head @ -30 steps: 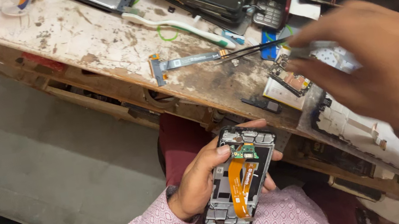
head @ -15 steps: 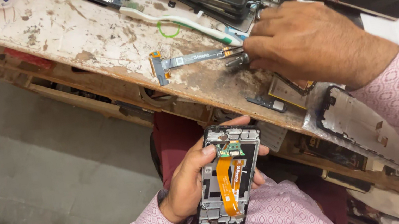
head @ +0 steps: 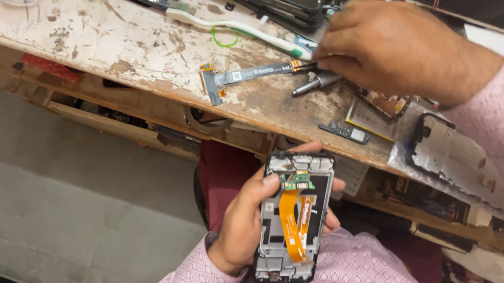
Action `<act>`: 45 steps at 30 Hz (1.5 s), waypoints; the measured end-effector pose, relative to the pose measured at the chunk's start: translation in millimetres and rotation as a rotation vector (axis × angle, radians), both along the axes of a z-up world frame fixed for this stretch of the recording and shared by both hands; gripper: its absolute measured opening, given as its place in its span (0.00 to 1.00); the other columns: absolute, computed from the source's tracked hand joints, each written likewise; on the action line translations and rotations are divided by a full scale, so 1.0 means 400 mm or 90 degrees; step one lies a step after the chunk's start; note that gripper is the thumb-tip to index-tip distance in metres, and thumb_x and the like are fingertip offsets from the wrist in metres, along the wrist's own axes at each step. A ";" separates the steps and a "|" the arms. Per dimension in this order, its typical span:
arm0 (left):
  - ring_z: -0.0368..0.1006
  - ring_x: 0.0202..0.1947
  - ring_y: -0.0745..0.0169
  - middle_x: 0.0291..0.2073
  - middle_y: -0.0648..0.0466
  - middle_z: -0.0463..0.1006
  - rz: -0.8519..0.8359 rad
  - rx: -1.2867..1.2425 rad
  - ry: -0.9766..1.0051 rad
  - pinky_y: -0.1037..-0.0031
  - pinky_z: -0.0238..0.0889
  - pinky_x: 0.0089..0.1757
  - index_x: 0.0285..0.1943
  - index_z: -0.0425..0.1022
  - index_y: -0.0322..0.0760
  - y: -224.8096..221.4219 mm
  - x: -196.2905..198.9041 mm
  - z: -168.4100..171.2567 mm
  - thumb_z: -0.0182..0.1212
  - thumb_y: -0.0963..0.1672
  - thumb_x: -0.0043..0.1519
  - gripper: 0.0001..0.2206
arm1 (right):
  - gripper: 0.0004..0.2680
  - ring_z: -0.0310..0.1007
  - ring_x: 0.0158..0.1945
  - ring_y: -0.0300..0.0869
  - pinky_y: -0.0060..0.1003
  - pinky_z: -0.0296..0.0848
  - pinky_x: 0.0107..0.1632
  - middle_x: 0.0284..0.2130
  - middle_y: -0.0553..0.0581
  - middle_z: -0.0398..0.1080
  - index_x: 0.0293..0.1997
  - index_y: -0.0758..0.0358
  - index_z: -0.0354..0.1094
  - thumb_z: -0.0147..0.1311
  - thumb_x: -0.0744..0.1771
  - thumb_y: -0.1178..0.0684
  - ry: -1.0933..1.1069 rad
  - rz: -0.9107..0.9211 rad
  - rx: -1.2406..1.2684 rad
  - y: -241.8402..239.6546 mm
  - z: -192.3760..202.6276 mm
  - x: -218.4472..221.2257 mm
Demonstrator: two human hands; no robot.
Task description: The person assembles internal components into a mobile phone chassis, using a screwdriver to secure parts and tweezers to position small elements.
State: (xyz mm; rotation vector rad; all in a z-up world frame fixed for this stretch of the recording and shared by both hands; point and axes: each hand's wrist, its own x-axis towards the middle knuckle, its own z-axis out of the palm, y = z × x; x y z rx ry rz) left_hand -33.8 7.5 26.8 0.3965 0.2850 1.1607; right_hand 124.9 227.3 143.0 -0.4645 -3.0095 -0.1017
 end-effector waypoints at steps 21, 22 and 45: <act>0.79 0.44 0.44 0.61 0.33 0.72 -0.017 -0.002 -0.078 0.64 0.75 0.47 0.85 0.48 0.33 0.013 0.019 -0.025 0.40 0.50 0.73 0.32 | 0.05 0.75 0.37 0.47 0.42 0.73 0.42 0.32 0.58 0.73 0.40 0.64 0.75 0.63 0.64 0.57 0.131 -0.203 -0.105 -0.024 0.035 -0.009; 0.79 0.45 0.44 0.61 0.33 0.73 -0.015 0.001 -0.078 0.64 0.75 0.47 0.85 0.48 0.32 0.013 0.020 -0.025 0.40 0.50 0.73 0.32 | 0.05 0.75 0.37 0.47 0.41 0.73 0.42 0.33 0.58 0.73 0.41 0.64 0.75 0.63 0.64 0.57 0.142 -0.225 -0.119 -0.033 0.038 -0.001; 0.72 0.53 0.63 0.59 0.46 0.74 -0.051 0.112 0.166 0.70 0.71 0.56 0.83 0.55 0.31 -0.005 0.058 0.057 0.46 0.46 0.73 0.28 | 0.12 0.74 0.40 0.46 0.38 0.70 0.42 0.40 0.55 0.74 0.49 0.61 0.78 0.67 0.63 0.65 0.205 -0.190 -0.029 -0.407 0.025 0.213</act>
